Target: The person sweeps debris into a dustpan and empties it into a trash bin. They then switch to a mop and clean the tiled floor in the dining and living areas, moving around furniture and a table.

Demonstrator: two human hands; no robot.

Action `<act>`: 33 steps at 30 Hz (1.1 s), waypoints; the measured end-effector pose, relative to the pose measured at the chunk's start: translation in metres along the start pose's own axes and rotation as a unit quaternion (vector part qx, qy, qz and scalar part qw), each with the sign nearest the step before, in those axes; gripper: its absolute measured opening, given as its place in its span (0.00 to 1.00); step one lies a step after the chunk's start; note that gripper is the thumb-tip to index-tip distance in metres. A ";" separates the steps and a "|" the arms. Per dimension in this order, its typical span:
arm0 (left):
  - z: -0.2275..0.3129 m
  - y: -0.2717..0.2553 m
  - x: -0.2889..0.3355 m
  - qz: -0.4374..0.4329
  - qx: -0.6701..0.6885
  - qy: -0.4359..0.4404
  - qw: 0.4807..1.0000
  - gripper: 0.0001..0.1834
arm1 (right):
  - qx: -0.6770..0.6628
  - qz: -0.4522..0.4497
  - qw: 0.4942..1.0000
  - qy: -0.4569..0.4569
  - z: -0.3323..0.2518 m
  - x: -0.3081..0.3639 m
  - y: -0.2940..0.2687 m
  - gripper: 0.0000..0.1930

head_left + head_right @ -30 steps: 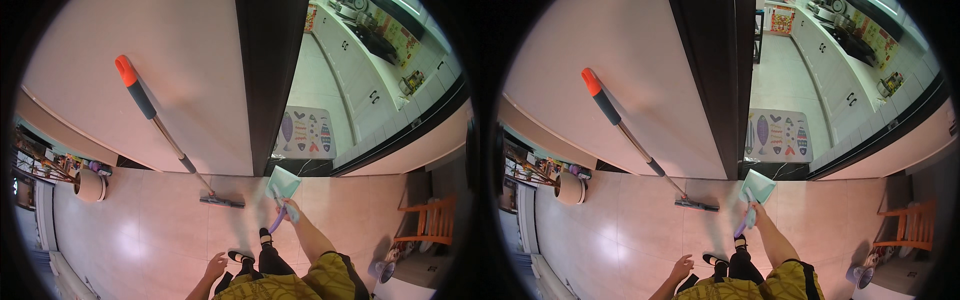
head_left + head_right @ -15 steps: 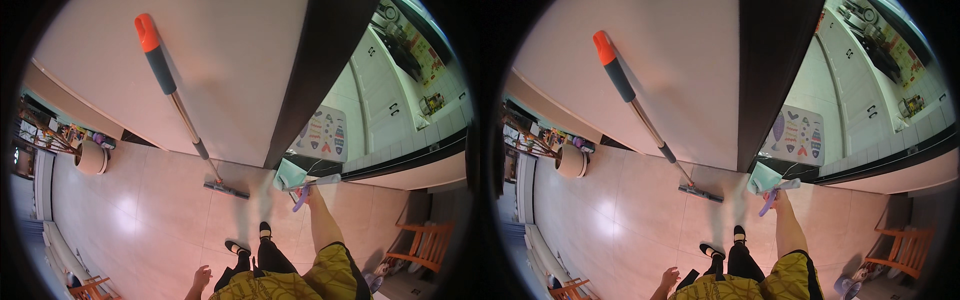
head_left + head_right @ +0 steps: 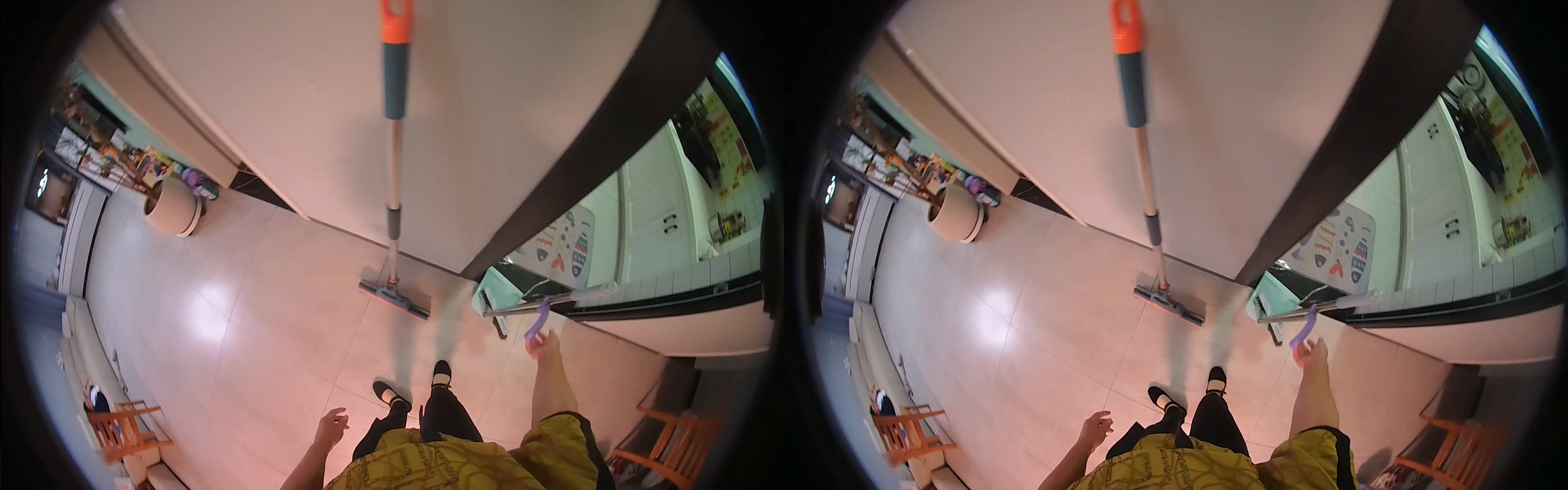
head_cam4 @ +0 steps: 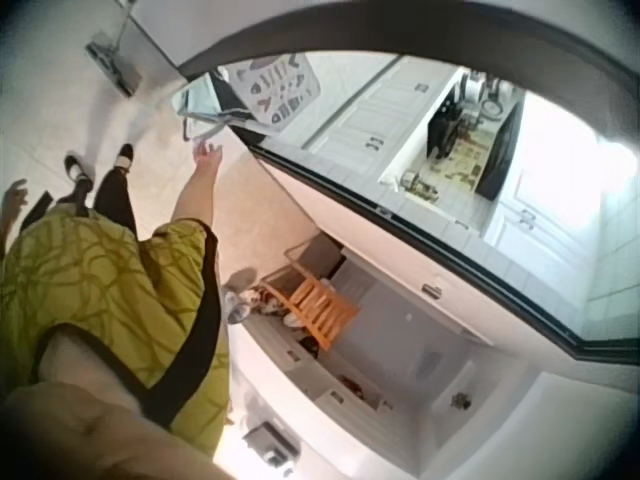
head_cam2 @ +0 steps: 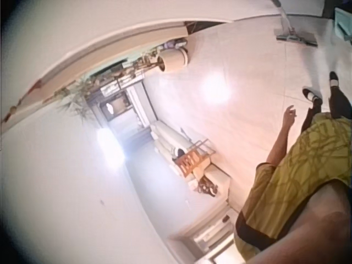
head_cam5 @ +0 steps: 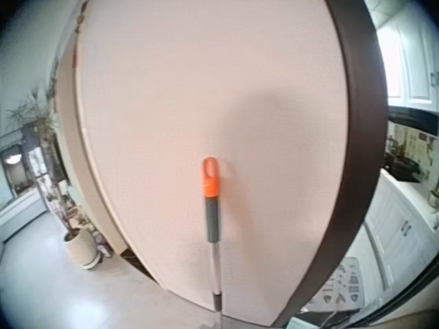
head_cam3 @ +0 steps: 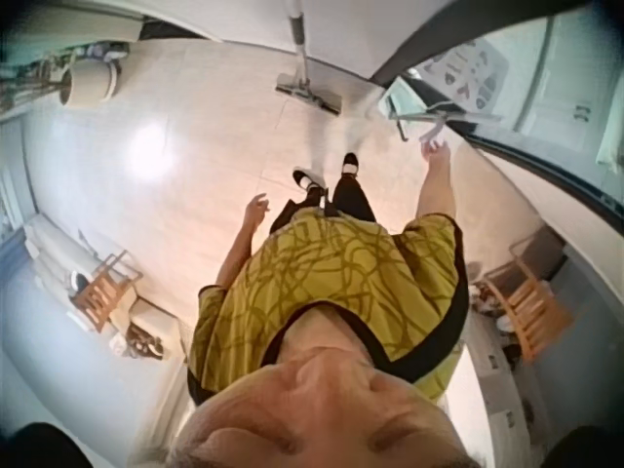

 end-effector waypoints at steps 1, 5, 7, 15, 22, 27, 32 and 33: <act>-0.008 -0.005 0.000 0.007 0.009 -0.003 1.000 0.18 | -0.015 0.042 0.999 -0.025 0.012 -0.005 -0.016 0.20; -0.036 -0.025 0.008 0.025 0.032 -0.006 0.999 0.18 | 0.078 0.038 0.993 0.086 0.090 -0.015 -0.039 0.11; -0.050 -0.032 0.011 0.040 0.044 -0.009 0.998 0.18 | 0.197 0.019 0.974 0.111 0.130 0.007 -0.010 0.09; -0.128 -0.062 0.039 0.137 0.121 -0.069 0.981 0.18 | 0.509 -0.251 0.818 -0.090 0.165 0.094 0.230 0.15; -0.156 -0.052 0.101 0.225 0.192 -0.160 0.942 0.17 | 0.613 -0.248 0.692 -0.290 0.158 0.150 0.375 0.29; -0.112 -0.009 0.124 0.240 0.261 -0.160 0.921 0.16 | 0.631 -0.317 0.659 -0.257 0.187 0.091 0.395 0.24; -0.063 0.029 0.126 0.205 0.254 -0.145 0.934 0.17 | 0.651 -0.347 0.603 -0.305 0.211 0.009 0.367 0.08; -0.062 0.036 0.132 0.221 0.275 -0.152 0.923 0.17 | 0.692 -0.330 0.597 -0.235 0.224 0.010 0.356 0.06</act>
Point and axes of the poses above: each hand's wrist, its own x-axis away from the middle knuckle, its own y-axis out of the palm, z = x × y, the point moved 3 cm from there along -x, towards the middle knuckle, and after that the axes turned 5 degrees about y, right-handed, at the moved point
